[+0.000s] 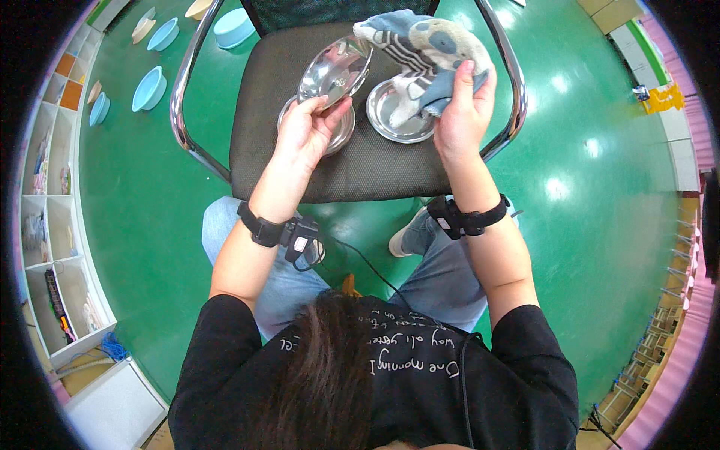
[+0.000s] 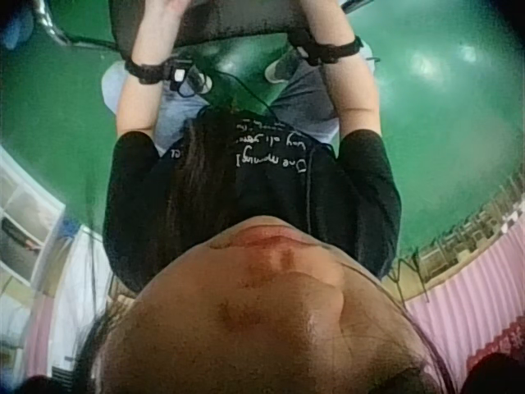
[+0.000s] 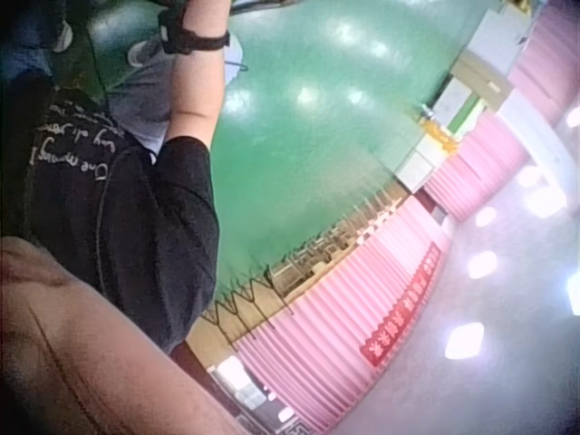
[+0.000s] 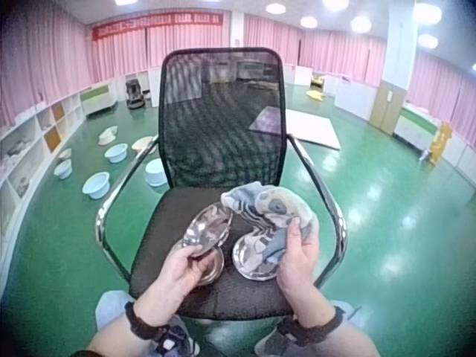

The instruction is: The person picks up two metal bowls and a cloth from a white shelf, walks over to a chair, sits down, and wipes the inside and outside of both bowls with the cloth.

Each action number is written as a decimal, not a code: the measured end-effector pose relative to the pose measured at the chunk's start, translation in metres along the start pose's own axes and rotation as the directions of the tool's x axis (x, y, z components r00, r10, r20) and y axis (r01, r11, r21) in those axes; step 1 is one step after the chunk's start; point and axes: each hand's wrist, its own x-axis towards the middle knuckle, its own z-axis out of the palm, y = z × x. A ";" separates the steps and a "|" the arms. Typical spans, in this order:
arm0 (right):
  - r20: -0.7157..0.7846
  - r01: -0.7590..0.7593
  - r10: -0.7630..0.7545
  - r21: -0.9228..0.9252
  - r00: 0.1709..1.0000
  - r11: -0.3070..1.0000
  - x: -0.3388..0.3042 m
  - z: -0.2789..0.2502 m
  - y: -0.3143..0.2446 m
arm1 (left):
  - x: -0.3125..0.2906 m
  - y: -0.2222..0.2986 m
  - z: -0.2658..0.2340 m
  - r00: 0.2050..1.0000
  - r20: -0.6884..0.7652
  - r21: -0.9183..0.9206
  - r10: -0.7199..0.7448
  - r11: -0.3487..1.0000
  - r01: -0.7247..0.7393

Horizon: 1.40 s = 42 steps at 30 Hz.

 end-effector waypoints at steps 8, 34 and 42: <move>-0.039 0.172 -0.175 -0.063 0.984 0.983 0.003 0.005 -0.005 | 0.003 0.003 -0.006 0.981 0.093 -0.251 -0.171 0.949 0.189; 0.584 0.399 -0.232 -0.174 0.778 0.900 -0.020 0.020 -0.010 | -0.029 -0.004 0.016 0.817 0.312 0.201 -0.484 0.875 0.441; 0.574 -0.232 0.120 0.127 0.810 0.964 -0.012 0.012 -0.014 | -0.038 0.001 0.028 0.813 0.367 0.424 -0.453 0.859 0.287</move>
